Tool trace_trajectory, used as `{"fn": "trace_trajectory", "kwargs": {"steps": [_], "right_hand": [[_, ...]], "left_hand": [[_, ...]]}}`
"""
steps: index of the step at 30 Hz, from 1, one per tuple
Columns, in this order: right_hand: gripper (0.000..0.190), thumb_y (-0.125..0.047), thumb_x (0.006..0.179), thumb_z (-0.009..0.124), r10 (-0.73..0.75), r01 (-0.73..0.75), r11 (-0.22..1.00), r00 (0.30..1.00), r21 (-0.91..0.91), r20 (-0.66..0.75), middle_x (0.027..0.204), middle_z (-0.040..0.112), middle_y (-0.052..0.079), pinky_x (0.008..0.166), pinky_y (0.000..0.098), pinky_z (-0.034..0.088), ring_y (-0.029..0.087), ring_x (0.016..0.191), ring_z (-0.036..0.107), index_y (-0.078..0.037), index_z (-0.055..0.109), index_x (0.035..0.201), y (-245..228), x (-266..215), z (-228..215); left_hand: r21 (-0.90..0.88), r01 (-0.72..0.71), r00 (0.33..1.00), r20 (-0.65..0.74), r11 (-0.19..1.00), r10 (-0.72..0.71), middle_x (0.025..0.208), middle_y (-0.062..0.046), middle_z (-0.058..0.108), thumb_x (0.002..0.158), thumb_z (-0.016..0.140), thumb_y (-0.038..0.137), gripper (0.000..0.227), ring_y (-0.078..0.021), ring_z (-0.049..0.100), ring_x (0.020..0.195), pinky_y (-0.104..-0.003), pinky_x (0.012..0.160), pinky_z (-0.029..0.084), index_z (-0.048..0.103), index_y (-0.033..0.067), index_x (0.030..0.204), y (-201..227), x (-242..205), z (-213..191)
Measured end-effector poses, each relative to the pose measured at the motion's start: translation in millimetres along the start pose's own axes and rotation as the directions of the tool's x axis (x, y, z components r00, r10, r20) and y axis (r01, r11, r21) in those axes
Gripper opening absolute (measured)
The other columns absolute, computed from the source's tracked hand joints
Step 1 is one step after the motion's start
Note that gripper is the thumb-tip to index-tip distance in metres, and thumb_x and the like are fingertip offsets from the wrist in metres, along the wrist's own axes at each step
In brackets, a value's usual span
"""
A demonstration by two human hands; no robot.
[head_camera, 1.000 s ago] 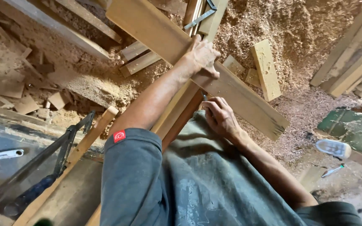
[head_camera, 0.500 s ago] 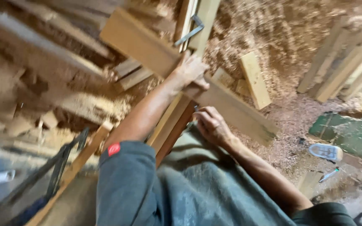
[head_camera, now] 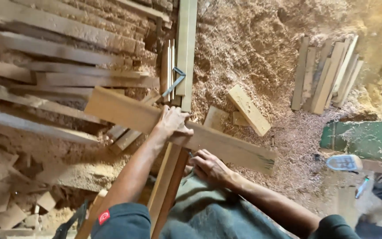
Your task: Measuring and marking wooden boards using a square and pencil in a workshop setting.
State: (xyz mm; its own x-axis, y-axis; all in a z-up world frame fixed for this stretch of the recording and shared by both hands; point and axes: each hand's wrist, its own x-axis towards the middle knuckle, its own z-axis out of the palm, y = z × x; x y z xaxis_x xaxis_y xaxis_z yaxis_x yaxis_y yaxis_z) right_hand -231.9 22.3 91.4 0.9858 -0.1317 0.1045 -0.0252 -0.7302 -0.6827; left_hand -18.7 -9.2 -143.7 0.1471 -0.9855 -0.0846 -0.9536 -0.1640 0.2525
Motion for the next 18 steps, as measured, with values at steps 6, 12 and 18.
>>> {"fn": "trace_trajectory", "kwargs": {"steps": [6, 12, 18], "right_hand": [[0.009, -0.002, 0.088, 0.063, -0.038, 0.038, 0.999, 0.998, 0.011, -0.051, 0.089, 0.055, 0.018, 0.068, 0.046, 0.056, 0.04, 0.078, 0.061, -0.001, 0.063, 0.098, 12.0, 9.4, 19.0], [0.004, -0.008, 0.092, 0.062, -0.073, 0.07, 0.996, 0.996, -0.063, -0.051, 0.089, 0.055, 0.015, 0.067, 0.0415, 0.055, 0.036, 0.077, 0.06, -0.004, 0.061, 0.093, 22.8, 1.6, 23.5], [0.014, -0.007, 0.103, 0.045, -0.028, 0.028, 1.0, 0.999, -0.007, 0.03, 0.093, 0.055, 0.015, 0.074, 0.0436, 0.048, 0.031, 0.079, 0.05, -0.002, 0.059, 0.104, 13.8, -5.7, 8.0]], "left_hand": [[0.025, 0.03, 0.988, 0.15, 0.999, -0.034, 0.103, -0.001, 0.064, 0.047, 0.042, 0.109, 0.095, -0.0246, 0.062, 0.1, -0.05, 0.088, 0.042, 0.068, 0.0425, 0.109, 1.3, -1.4, -15.8], [-0.037, 0.054, 0.973, 0.224, 0.998, -0.044, 0.109, -0.002, 0.065, 0.06, 0.051, 0.098, 0.081, -0.022, 0.062, 0.108, -0.047, 0.097, 0.038, 0.068, 0.0404, 0.115, 4.7, -12.9, -56.8], [-0.057, 0.007, 0.877, 0.479, 0.998, 0.022, 0.123, -0.014, 0.06, 0.084, 0.051, 0.078, 0.073, -0.0278, 0.054, 0.116, -0.053, 0.107, 0.03, 0.057, 0.0274, 0.136, 18.9, -22.1, -142.3]]}}
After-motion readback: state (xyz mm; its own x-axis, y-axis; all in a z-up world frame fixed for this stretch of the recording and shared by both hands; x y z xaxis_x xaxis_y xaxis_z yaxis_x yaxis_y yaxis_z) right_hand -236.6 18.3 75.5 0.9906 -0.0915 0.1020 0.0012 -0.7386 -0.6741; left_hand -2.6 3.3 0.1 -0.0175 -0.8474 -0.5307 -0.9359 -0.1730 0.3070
